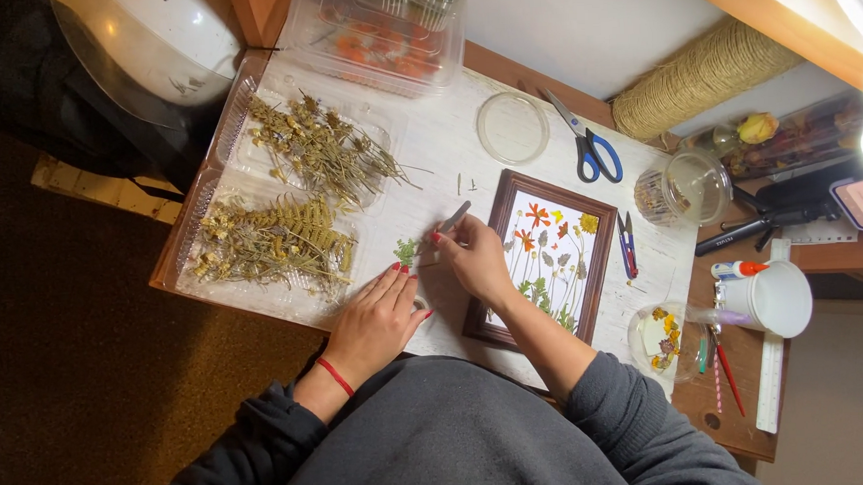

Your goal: The person is seen arranging dried flowers in a photo frame.

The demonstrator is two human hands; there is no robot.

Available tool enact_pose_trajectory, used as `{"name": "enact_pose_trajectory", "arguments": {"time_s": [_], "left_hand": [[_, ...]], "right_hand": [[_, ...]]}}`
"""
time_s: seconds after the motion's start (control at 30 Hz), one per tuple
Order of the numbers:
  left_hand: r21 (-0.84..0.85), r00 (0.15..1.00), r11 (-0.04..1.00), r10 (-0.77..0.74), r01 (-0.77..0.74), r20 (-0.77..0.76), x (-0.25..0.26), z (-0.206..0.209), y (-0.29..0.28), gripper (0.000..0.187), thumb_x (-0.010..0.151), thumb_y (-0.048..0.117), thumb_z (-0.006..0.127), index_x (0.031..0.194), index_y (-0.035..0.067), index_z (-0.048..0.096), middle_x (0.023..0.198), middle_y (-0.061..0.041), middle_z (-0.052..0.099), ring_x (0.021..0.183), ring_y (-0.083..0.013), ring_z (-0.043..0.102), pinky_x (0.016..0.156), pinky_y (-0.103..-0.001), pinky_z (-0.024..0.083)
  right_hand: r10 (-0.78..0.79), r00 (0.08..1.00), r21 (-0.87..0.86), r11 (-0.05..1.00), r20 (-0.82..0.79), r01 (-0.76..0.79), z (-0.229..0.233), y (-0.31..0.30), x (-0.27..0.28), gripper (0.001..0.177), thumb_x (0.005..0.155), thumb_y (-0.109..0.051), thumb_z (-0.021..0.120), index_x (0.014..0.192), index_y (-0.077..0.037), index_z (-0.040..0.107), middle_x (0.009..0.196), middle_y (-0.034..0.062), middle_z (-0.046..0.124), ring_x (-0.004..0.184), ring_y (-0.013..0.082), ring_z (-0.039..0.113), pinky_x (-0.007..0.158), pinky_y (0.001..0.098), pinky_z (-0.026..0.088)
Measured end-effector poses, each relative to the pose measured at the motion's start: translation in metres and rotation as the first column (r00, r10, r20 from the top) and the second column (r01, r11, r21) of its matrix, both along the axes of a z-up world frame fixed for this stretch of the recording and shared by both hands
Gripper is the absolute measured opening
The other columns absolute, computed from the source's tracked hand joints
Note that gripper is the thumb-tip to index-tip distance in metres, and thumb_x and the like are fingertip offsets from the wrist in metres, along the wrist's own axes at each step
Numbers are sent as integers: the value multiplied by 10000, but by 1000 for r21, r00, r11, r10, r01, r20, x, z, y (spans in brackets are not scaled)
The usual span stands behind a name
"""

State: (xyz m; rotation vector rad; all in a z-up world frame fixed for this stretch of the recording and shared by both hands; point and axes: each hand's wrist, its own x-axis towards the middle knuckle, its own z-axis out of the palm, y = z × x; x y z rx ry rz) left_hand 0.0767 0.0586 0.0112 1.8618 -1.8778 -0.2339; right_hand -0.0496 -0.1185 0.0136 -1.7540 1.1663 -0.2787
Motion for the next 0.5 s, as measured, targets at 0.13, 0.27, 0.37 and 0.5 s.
{"name": "enact_pose_trajectory", "arguments": {"time_s": [0.13, 0.27, 0.37, 0.5], "left_hand": [[-18, 1000, 1000, 6, -6, 6, 1, 0, 0, 513, 974, 377, 626, 1227, -69, 630, 1262, -247, 676, 1265, -351, 613, 1069, -425, 481], [-12, 1000, 1000, 5, -5, 17, 0, -3, 1, 514, 976, 380, 622, 1231, -67, 631, 1276, -247, 670, 1270, -350, 608, 1076, -427, 475], [3, 1000, 1000, -2, 2, 21, 0, -1, 0, 516, 978, 385, 615, 1229, -65, 632, 1292, -245, 661, 1288, -350, 592, 1089, -431, 458], [9, 1000, 1000, 3, -3, 4, 0, -4, 2, 515, 983, 385, 606, 1236, -63, 630, 1306, -239, 656, 1306, -347, 574, 1103, -433, 442]], "right_hand": [[-24, 1000, 7, 1000, 14, 24, -4, -4, -3, 167, 922, -130, 690, 1028, -1, 686, 867, 88, 757, 745, 129, 684, 662, 270, 531], [-22, 1000, -99, 995, -10, 21, 2, -10, 3, 198, 935, -162, 717, 1012, 17, 683, 881, 115, 750, 755, 140, 687, 673, 282, 532], [37, 999, -246, 968, -30, -44, 9, -15, 9, 230, 944, -183, 738, 1017, 28, 683, 916, 142, 753, 790, 157, 699, 705, 303, 539], [48, 992, -58, 997, -118, -55, 25, -13, 20, 243, 945, -196, 700, 1074, 6, 661, 963, 128, 753, 725, 202, 687, 666, 345, 542]]}}
